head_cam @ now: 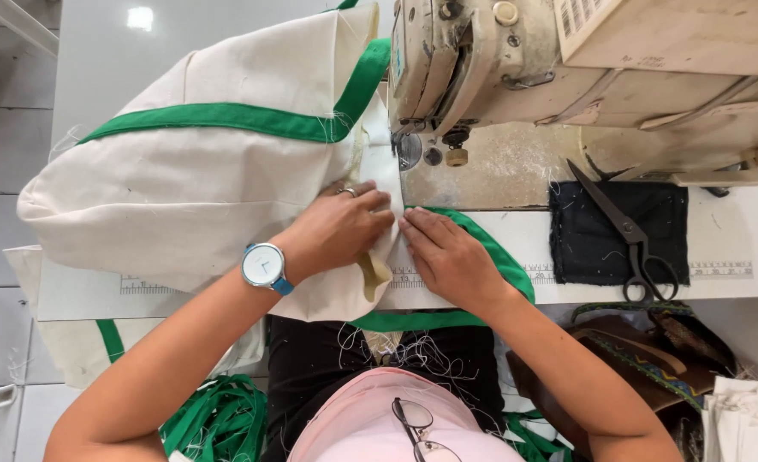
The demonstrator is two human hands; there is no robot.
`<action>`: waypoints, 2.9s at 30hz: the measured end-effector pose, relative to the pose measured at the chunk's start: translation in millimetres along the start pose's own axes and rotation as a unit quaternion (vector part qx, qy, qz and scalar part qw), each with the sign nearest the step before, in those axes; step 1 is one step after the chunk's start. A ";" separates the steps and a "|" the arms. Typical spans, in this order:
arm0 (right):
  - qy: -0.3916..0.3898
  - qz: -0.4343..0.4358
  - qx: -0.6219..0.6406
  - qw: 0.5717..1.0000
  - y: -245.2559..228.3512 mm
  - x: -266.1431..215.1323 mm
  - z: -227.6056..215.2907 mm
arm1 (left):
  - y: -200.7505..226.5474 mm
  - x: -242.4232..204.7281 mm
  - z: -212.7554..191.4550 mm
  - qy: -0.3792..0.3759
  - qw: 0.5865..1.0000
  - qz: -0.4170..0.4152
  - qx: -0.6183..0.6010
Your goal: Sewing the edges and straps of canvas bags using an industrial sewing machine and trimming threads with scissors.
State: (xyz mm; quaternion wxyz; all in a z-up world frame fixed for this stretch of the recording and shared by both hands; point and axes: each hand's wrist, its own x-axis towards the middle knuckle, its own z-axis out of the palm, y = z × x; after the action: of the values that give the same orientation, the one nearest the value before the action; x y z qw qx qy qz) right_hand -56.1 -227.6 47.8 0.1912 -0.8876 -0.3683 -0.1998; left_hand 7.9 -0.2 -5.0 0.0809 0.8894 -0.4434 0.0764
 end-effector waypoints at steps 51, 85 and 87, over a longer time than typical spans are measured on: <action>0.031 -0.043 -0.165 0.985 -18.5 -27.4 -4.0 | 18.6 -5.9 -97.6 -0.103 0.964 -0.244 0.033; 0.006 -0.116 -0.041 0.992 -18.3 -1.4 -18.1 | -56.4 55.7 -64.7 -0.221 0.921 -0.313 -0.067; 0.004 -0.124 -0.053 0.991 -19.0 -0.2 -16.5 | -53.3 44.1 -61.9 -0.107 0.955 -0.256 -0.104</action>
State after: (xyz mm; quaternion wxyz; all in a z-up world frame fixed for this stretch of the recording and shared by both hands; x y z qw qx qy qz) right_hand -73.6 -223.3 65.2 0.1197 -0.8431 -0.4636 -0.2449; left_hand 72.9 10.3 60.5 0.1423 0.9628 -0.2120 -0.0889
